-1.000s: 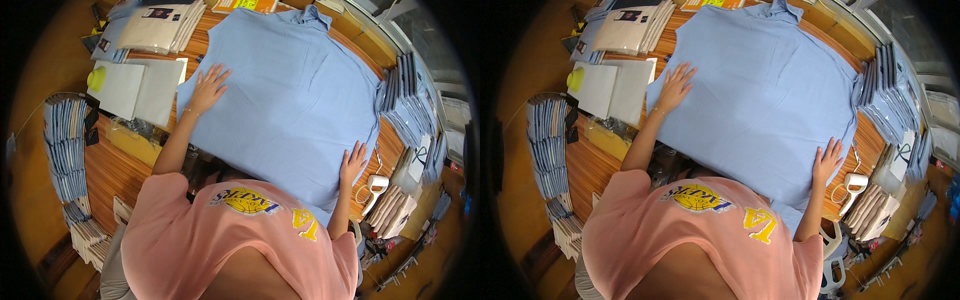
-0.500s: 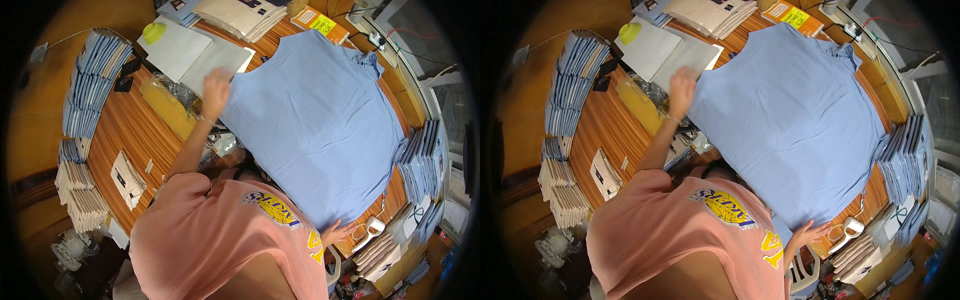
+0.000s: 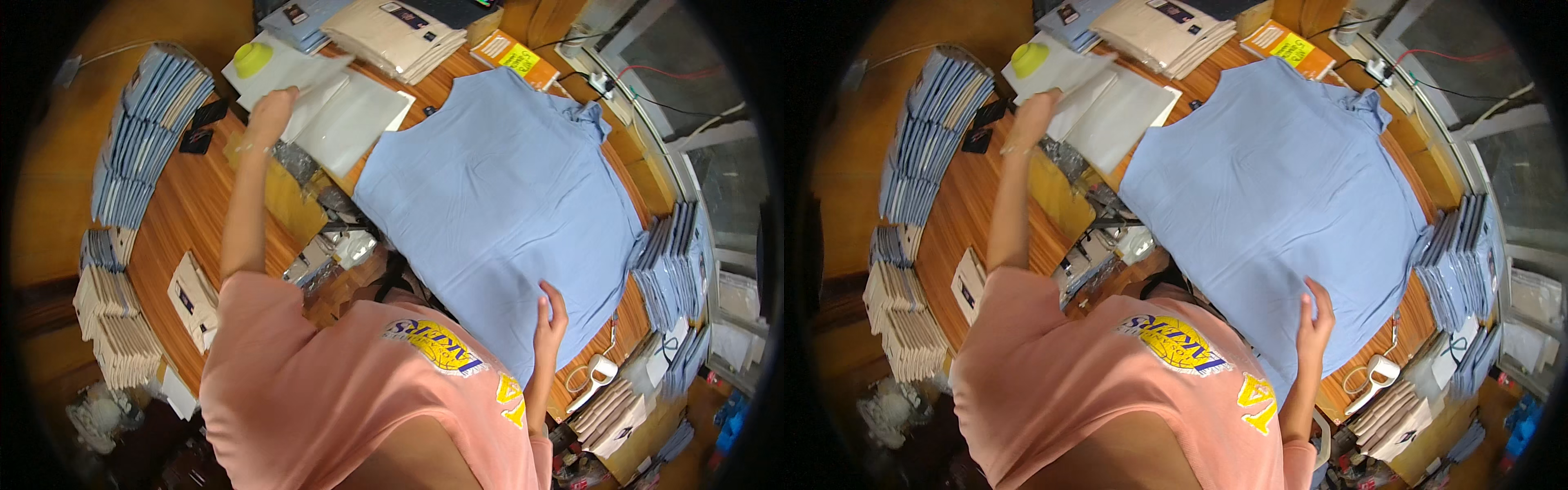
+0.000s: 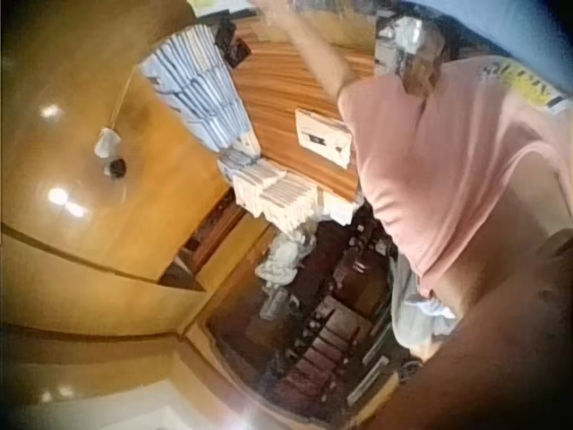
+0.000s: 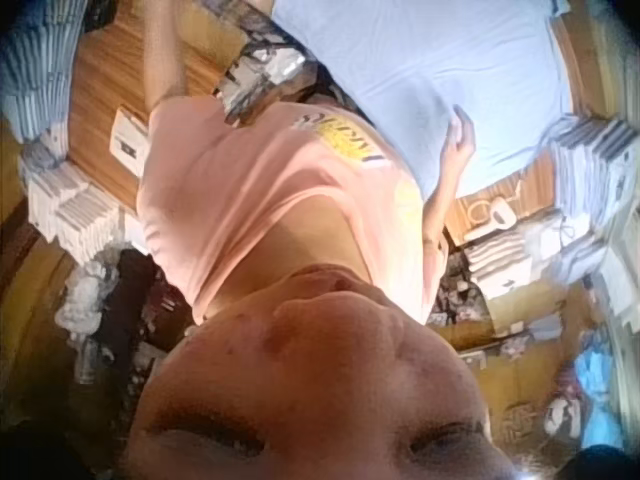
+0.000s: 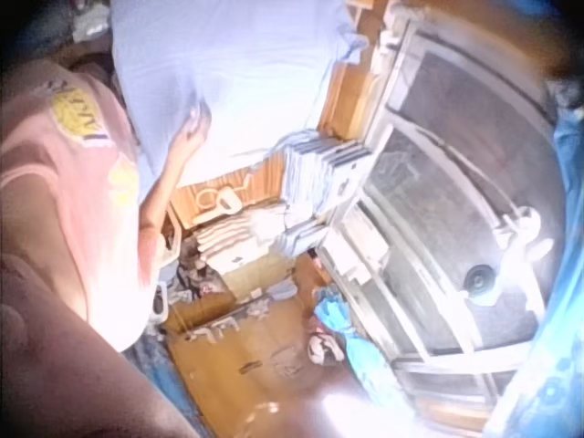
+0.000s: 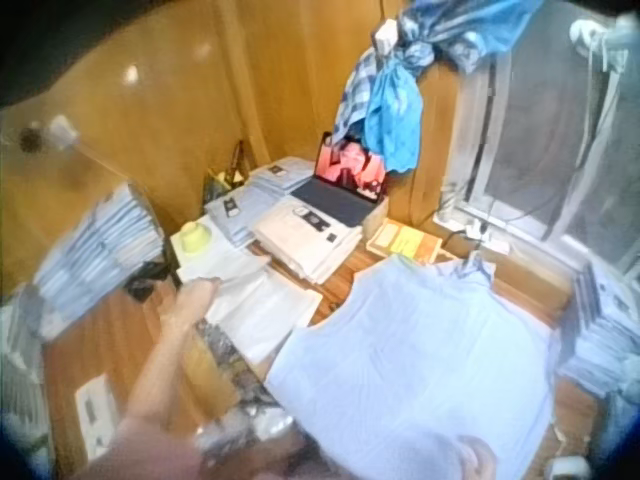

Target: The person folds a light blue shirt on a wooden table, places a cardboard insert inside, and trims a tag with scissors. The folded shirt is then placed into a clear plastic bag and sealed. The finished package is added to a stack of similar items.

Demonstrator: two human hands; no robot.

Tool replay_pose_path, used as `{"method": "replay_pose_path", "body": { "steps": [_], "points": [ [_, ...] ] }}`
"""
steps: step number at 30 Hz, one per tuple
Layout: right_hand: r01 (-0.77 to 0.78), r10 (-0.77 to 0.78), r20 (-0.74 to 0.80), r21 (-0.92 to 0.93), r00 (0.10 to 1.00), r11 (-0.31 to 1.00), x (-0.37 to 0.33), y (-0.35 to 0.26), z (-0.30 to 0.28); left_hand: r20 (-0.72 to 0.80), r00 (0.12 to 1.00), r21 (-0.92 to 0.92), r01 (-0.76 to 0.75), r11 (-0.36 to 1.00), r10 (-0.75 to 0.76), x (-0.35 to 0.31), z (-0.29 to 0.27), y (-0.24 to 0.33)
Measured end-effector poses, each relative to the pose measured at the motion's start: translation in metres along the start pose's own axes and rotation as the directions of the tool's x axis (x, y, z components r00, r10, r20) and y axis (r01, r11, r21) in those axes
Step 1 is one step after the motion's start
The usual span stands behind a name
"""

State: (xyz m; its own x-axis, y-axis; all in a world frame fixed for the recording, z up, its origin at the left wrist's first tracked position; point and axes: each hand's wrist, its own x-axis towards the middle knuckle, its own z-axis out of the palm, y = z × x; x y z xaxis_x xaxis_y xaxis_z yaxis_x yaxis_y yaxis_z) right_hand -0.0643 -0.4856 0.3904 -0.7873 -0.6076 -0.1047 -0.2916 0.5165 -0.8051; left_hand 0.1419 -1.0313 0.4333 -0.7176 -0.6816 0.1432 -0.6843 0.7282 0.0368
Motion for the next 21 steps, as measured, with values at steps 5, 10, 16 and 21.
{"method": "replay_pose_path", "body": {
  "steps": [5, 10, 16, 21],
  "points": [
    [0.319, -0.285, -0.197, 0.172, 0.938, 0.932, 0.076, -0.106, 0.025, -0.155, 0.983, -0.687, -0.182, 0.703, 0.103, -0.044, -0.125, 0.124],
    [-0.073, 0.048, 0.054, 0.741, 0.997, 0.668, 0.127, -0.091, 0.047, -0.018, 0.995, -0.991, -0.031, 0.131, 0.101, -0.034, -0.074, 0.151],
    [-0.176, 0.277, -0.008, 0.756, 0.961, 0.631, 0.110, -0.005, 0.057, 0.158, 0.934, -0.923, 0.023, 0.385, 0.322, -0.030, 0.059, 0.182],
    [-0.215, 0.375, -0.100, 0.674, 0.921, 0.707, 0.102, 0.029, 0.078, -0.044, 0.930, -0.187, -0.367, 0.911, 0.365, 0.008, 0.154, 0.160]
  ]
}}
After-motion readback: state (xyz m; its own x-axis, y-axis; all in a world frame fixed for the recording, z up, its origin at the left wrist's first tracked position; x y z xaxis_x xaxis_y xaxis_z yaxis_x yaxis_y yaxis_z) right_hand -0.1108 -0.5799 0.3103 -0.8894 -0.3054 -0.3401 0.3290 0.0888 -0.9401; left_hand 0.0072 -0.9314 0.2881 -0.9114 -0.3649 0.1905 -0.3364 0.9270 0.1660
